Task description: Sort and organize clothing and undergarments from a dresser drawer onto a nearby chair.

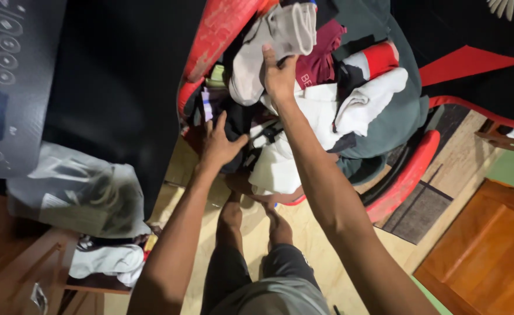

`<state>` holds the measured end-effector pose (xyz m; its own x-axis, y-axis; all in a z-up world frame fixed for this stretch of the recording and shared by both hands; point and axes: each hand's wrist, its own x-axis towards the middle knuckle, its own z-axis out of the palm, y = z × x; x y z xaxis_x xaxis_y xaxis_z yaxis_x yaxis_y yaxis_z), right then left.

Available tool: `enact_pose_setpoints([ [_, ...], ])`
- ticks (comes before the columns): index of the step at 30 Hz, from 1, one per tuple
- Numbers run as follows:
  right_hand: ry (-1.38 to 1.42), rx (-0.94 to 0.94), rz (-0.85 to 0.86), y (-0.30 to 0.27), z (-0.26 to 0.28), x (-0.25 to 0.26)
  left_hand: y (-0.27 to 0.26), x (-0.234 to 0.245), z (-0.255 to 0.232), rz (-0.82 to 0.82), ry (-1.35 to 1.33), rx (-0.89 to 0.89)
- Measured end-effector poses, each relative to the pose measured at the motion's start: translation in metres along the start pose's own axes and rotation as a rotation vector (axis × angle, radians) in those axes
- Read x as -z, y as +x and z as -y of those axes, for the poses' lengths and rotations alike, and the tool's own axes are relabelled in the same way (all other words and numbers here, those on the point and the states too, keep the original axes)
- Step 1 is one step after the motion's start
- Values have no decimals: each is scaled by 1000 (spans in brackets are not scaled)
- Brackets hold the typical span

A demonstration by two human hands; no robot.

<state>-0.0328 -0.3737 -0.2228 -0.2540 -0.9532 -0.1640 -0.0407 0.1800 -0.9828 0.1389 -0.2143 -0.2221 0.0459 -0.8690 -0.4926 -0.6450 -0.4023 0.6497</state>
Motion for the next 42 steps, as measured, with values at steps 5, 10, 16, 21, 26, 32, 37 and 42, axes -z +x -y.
enact_pose_setpoints([
  [5, -305, 0, 33, -26, -7, 36, -16, -8, 1, -27, -95, -82],
  [10, -249, 95, 92, -139, 38, 78, -68, -5, -36, -260, -159, -155],
  [16, -327, 60, 165, -271, 59, 130, -150, 3, -74, -310, -183, -164],
  [21, -169, -119, 300, -309, 46, 163, -219, -7, -76, -303, -216, -94],
  [26, -209, -344, 597, -306, 52, 170, -294, -8, -64, -349, -246, 10],
  [32, -98, -143, 691, -322, 74, 125, -376, 10, -28, -486, -293, 135],
  [37, -12, -159, 839, -367, 64, 75, -423, 23, 33, -599, -185, 206],
  [42, 20, -142, 979, -429, -5, 11, -464, 44, 88, -624, -37, 221],
])
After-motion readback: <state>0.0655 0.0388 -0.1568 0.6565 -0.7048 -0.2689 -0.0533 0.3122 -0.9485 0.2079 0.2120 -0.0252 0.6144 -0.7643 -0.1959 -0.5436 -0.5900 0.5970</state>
